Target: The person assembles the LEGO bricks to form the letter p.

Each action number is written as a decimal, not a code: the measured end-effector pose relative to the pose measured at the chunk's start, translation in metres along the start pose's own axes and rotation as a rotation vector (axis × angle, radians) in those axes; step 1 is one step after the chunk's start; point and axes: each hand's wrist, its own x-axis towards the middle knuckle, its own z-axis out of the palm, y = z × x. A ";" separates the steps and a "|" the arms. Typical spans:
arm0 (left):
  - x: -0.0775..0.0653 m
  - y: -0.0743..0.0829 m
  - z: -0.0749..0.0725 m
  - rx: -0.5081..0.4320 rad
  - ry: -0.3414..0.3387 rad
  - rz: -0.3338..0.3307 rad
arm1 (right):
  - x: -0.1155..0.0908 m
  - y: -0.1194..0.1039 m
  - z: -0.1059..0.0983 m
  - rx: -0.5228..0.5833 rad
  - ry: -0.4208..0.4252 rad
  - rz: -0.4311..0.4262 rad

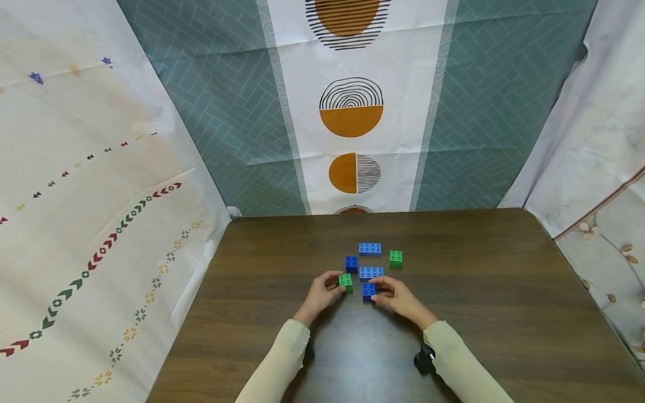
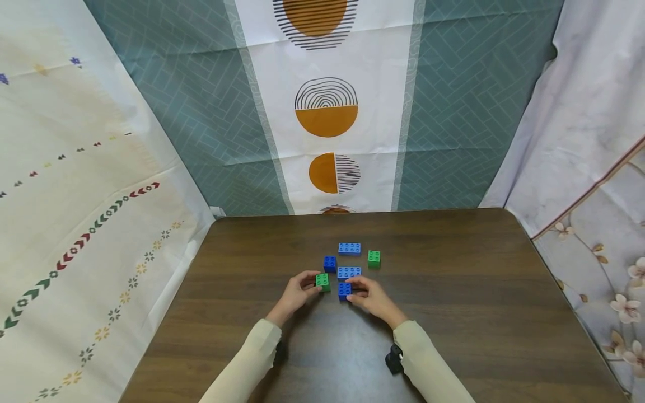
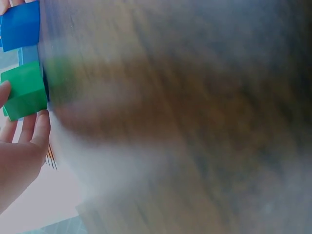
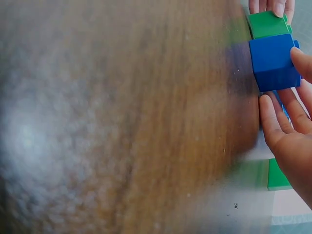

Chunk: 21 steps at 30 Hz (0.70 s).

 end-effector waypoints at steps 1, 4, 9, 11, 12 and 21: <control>0.000 0.000 0.000 -0.001 0.001 0.002 | 0.000 0.000 0.000 -0.006 0.001 0.004; 0.001 0.000 -0.001 -0.011 0.008 0.006 | 0.000 -0.001 0.001 -0.017 0.012 0.029; 0.002 0.001 -0.002 -0.025 0.019 0.013 | 0.001 0.001 0.001 -0.020 0.016 0.041; 0.002 0.002 -0.001 -0.024 0.018 0.010 | 0.001 0.001 0.001 -0.016 0.012 0.031; 0.002 0.003 -0.001 -0.024 0.017 0.013 | 0.001 0.001 0.001 -0.014 0.010 0.025; -0.013 0.037 -0.001 -0.079 -0.026 0.045 | 0.001 0.000 0.002 0.000 0.015 0.039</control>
